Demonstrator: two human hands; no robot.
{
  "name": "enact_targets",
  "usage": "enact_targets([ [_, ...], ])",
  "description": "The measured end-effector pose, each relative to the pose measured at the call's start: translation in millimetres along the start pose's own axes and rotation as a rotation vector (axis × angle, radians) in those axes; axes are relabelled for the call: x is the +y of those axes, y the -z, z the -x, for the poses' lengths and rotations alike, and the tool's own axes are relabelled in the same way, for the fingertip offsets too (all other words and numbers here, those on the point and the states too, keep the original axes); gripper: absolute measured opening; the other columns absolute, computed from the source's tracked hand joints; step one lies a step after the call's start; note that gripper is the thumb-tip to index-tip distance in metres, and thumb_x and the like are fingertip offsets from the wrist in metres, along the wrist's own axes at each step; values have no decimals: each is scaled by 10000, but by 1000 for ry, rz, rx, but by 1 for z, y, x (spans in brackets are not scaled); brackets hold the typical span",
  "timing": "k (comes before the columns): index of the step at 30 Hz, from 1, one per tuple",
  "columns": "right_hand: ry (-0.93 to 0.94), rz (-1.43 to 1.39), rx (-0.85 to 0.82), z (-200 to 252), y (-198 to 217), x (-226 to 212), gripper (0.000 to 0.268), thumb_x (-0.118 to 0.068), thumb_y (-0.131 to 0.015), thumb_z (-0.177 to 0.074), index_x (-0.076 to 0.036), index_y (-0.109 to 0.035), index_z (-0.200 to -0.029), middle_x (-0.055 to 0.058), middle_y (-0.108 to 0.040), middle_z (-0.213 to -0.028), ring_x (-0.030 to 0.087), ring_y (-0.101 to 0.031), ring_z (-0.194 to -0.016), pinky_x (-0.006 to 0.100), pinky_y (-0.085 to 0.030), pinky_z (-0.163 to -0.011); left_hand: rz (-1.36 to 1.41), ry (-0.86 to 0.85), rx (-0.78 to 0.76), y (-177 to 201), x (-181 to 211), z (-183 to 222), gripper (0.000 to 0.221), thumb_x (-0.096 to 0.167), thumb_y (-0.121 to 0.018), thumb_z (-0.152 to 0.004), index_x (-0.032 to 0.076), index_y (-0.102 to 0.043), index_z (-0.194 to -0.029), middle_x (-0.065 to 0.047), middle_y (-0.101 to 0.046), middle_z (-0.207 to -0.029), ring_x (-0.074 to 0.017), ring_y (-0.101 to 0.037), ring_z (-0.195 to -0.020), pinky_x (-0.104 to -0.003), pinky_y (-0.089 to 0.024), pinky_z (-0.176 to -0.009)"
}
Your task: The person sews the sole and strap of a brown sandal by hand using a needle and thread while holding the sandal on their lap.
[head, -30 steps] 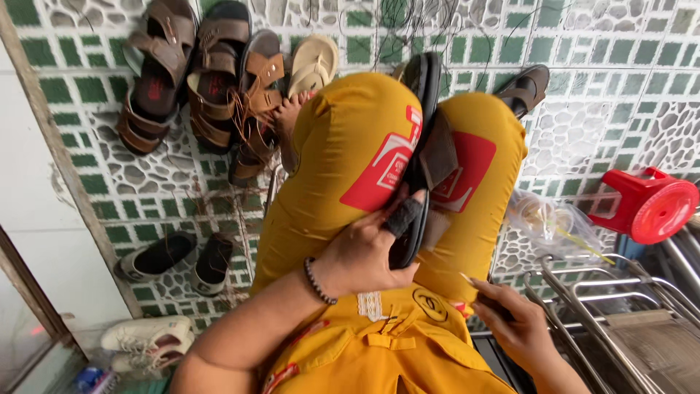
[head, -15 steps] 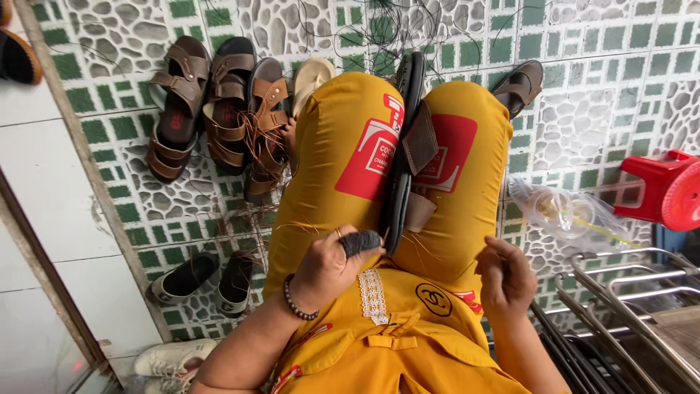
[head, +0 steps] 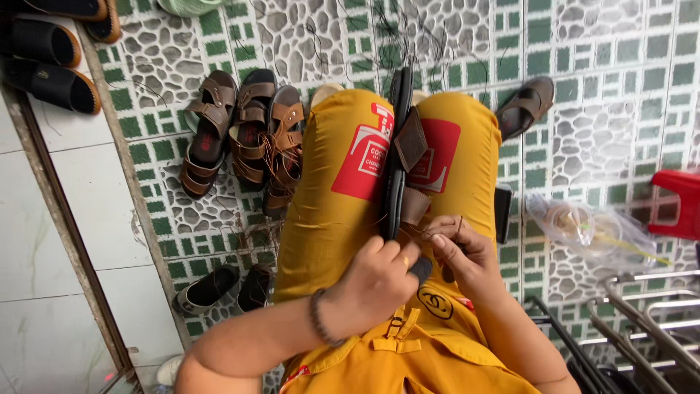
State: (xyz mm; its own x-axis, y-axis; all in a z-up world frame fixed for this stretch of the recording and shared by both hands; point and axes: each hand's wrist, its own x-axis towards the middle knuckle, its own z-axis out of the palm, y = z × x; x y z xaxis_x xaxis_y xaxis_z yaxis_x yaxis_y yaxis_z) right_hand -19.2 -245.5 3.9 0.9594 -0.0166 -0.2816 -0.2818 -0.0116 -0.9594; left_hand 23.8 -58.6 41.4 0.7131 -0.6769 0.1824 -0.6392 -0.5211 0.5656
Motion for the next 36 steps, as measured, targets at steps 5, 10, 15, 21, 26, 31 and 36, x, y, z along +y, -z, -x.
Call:
enact_targets([
  [5,-65,-235,-146,-16,1,9,238,-170,-563,-925,6,-695,-1015,140,-644,-1042,193,-609,-988,263,-480,-823,-258,-125,-88,-41,-21,4,129,108,-631,-628,159,-593,-515,-41,-510,-525,-255,-456,-619,-412,-349,-614],
  [10,0,58,-236,-21,-13,15,241,-79,-576,-887,-91,-724,-1076,39,-687,-871,113,-631,-808,223,-504,-726,211,-152,-150,18,-13,-5,121,-12,-579,-750,95,-540,-711,-54,-508,-664,-254,-501,-616,-388,-403,-549],
  [15,-379,-375,-244,-37,8,9,197,-37,-565,-878,24,-714,-993,108,-667,-807,142,-565,-608,204,-411,-482,-274,-125,-368,-30,-2,5,178,98,-576,-767,219,-624,-646,-19,-558,-691,-219,-514,-602,-373,-366,-553],
  [21,-488,-525,-274,-38,11,17,192,-45,-573,-872,37,-710,-978,114,-594,-722,92,-408,-507,169,-283,-430,-175,-142,-257,-28,-22,1,180,33,-616,-709,169,-610,-591,-31,-562,-597,-221,-532,-534,-369,-382,-537],
  [26,-28,145,-380,-34,-16,-25,224,-86,-572,-819,-78,-738,-969,35,-756,-912,117,-663,-791,247,-545,-711,687,0,-216,38,-13,-14,162,-130,-689,-745,-15,-574,-752,-88,-595,-674,-213,-583,-565,-334,-558,-601],
  [31,135,119,-18,-11,-29,6,220,24,-532,-822,-36,-664,-988,78,-705,-935,159,-674,-848,260,-535,-771,1481,172,333,10,-13,-6,200,15,-647,-910,-3,-571,-1094,-106,-658,-1011,-210,-658,-922,-281,-592,-870],
  [36,254,-266,731,4,249,123,179,-106,-431,-957,-55,-602,-972,45,-640,-959,139,-688,-952,192,-585,-838,410,356,146,-10,-57,17,636,414,-572,-871,-103,-510,-1237,-142,-289,-1448,-276,-585,-968,-379,-551,-743],
])
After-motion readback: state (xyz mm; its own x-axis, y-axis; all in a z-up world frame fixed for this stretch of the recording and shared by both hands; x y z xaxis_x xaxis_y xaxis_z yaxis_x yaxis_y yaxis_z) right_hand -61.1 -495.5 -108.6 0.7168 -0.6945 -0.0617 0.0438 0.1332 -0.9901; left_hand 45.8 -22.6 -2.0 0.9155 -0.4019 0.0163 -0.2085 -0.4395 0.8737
